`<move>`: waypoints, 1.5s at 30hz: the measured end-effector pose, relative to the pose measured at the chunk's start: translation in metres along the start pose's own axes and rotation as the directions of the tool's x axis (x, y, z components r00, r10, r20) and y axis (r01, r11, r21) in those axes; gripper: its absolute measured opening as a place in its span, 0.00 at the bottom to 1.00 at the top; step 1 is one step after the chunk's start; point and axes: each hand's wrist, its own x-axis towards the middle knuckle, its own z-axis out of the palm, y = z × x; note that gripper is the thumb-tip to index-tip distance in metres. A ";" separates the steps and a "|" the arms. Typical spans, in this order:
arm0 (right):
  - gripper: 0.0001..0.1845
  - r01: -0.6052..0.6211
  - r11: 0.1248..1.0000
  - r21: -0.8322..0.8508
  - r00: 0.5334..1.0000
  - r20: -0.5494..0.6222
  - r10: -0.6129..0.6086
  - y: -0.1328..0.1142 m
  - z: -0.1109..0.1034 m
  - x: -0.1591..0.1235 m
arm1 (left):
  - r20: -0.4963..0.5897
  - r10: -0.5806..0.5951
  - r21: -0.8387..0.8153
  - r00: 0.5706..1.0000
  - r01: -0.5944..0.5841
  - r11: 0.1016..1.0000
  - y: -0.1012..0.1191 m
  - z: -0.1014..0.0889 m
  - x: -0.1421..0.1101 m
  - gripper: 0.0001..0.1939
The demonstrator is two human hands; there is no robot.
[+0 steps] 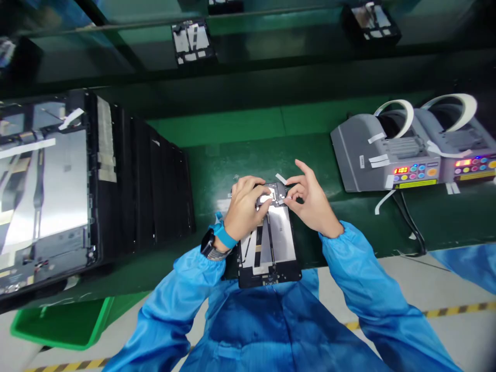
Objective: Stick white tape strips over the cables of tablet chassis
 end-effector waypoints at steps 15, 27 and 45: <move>0.58 0.088 0.973 -0.212 0.984 0.170 -0.052 -0.016 0.001 0.004 | 0.014 0.155 0.077 0.988 -0.156 0.985 0.005 -0.004 -0.018 0.12; 0.56 0.242 0.874 -0.421 0.959 0.238 -0.151 -0.012 0.004 0.007 | 0.099 0.268 0.222 0.958 -0.284 0.933 0.003 0.004 -0.028 0.18; 0.55 0.245 0.844 -0.477 0.960 0.244 -0.141 -0.015 0.006 0.010 | 0.149 0.255 0.278 0.955 -0.289 0.916 0.005 0.004 -0.029 0.18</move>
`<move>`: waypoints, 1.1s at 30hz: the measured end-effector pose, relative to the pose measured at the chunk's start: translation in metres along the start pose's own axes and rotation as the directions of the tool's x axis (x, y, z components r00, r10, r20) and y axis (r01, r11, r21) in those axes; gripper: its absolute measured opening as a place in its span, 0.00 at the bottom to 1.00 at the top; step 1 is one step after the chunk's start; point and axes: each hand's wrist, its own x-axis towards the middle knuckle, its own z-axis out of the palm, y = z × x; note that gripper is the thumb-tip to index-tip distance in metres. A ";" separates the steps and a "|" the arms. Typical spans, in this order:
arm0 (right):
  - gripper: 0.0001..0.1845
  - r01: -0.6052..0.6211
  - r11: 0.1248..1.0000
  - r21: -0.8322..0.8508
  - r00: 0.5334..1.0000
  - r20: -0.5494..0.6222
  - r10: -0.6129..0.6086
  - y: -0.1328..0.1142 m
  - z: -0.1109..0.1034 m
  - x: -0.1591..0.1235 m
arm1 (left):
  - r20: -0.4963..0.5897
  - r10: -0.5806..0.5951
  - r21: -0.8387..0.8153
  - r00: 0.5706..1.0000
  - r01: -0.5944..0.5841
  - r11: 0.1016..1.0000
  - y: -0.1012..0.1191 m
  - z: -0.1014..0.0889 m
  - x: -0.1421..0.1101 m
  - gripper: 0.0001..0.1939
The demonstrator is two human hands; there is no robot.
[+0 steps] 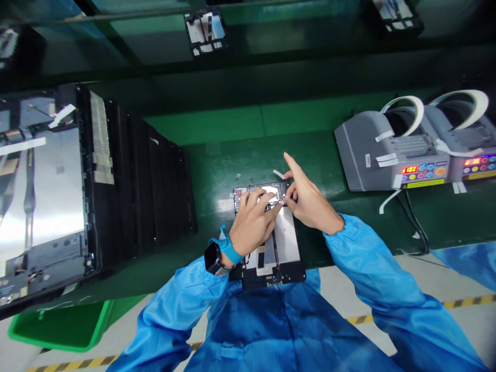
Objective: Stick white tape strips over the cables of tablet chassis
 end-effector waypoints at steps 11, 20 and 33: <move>0.55 -0.058 0.996 0.073 0.991 -0.113 0.066 0.002 -0.007 -0.002 | -0.002 -0.001 0.008 1.000 0.001 1.000 0.000 -0.002 0.001 0.18; 0.55 -0.040 0.997 0.069 0.988 -0.148 0.050 0.003 0.004 -0.006 | 0.009 0.013 0.019 1.000 -0.013 1.000 0.000 0.001 0.004 0.21; 0.52 0.049 0.998 -0.035 0.978 -0.201 -0.055 0.010 0.011 -0.012 | 0.037 -0.005 0.057 0.999 0.003 0.998 0.002 0.000 0.007 0.23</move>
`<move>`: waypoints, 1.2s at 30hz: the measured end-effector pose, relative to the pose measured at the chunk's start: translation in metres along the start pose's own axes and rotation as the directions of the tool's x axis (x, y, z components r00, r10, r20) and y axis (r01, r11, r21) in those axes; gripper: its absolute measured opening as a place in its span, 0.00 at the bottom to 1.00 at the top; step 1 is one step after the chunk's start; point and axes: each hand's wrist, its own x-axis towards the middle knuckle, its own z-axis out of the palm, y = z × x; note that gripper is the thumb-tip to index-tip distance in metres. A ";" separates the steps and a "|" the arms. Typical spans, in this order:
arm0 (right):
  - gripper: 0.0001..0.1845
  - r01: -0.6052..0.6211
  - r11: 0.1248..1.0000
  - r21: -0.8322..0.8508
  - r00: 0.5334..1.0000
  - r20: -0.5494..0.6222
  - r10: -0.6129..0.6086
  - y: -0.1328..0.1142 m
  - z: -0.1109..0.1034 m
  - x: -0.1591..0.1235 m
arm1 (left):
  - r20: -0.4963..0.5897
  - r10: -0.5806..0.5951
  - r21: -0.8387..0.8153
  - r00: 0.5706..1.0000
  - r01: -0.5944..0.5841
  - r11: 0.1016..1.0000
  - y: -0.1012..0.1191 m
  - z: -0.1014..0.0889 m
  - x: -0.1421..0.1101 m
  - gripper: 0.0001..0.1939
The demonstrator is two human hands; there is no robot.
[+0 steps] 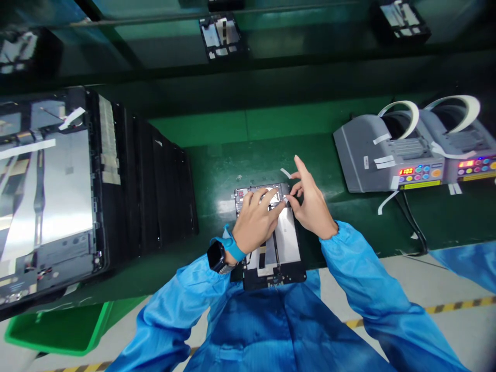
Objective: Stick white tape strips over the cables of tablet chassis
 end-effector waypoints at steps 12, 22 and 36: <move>0.49 -0.116 0.989 0.093 0.963 -0.233 0.135 0.032 0.007 -0.006 | 0.015 0.010 0.101 1.000 -0.012 0.995 0.014 0.009 0.009 0.22; 0.37 -0.138 0.936 0.324 0.970 -0.145 0.193 -0.013 -0.010 -0.013 | -0.215 -0.233 -0.177 0.948 0.197 0.964 -0.014 -0.033 -0.036 0.14; 0.54 0.211 0.969 0.126 0.934 0.265 -0.238 -0.031 0.035 0.009 | -0.250 -0.481 -0.337 0.841 0.390 0.857 -0.027 -0.003 -0.067 0.13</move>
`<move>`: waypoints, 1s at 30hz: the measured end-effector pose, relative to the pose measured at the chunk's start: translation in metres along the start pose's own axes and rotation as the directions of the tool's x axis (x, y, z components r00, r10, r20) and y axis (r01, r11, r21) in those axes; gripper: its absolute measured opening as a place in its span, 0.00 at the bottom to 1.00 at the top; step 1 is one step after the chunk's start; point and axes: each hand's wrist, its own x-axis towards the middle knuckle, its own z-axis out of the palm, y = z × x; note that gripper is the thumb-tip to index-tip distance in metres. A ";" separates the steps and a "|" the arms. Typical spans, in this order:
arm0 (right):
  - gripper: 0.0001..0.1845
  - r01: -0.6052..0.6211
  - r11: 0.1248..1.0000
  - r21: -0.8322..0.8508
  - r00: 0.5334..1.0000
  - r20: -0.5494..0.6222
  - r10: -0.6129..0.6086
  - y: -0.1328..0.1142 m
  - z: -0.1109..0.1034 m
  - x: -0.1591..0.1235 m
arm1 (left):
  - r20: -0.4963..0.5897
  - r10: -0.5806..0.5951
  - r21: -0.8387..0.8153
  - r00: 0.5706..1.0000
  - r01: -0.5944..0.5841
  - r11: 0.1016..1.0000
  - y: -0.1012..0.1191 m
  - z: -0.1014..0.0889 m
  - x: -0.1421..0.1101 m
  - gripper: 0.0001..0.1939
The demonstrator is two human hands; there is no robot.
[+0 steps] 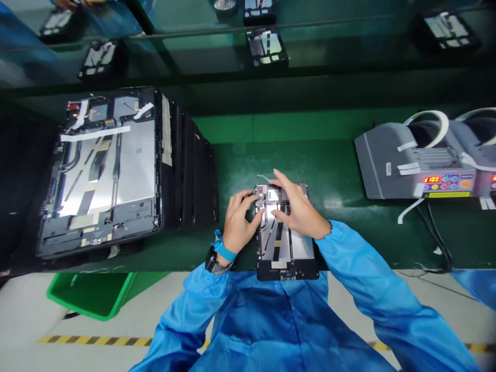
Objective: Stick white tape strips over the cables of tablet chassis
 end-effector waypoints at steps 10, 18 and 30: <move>0.47 0.051 0.999 0.010 0.999 0.018 -0.051 0.008 0.009 0.023 | -0.089 -0.097 -0.117 0.991 0.087 0.989 0.006 0.012 0.002 0.02; 0.44 0.048 0.994 0.098 0.998 -0.037 -0.044 0.012 0.016 0.032 | -0.106 -0.187 -0.213 0.977 0.161 0.964 0.002 0.016 0.004 0.03; 0.45 -0.002 0.984 0.179 0.999 -0.044 0.010 0.005 0.019 0.031 | -0.054 -0.267 -0.363 0.962 0.230 0.903 -0.005 0.015 0.005 0.03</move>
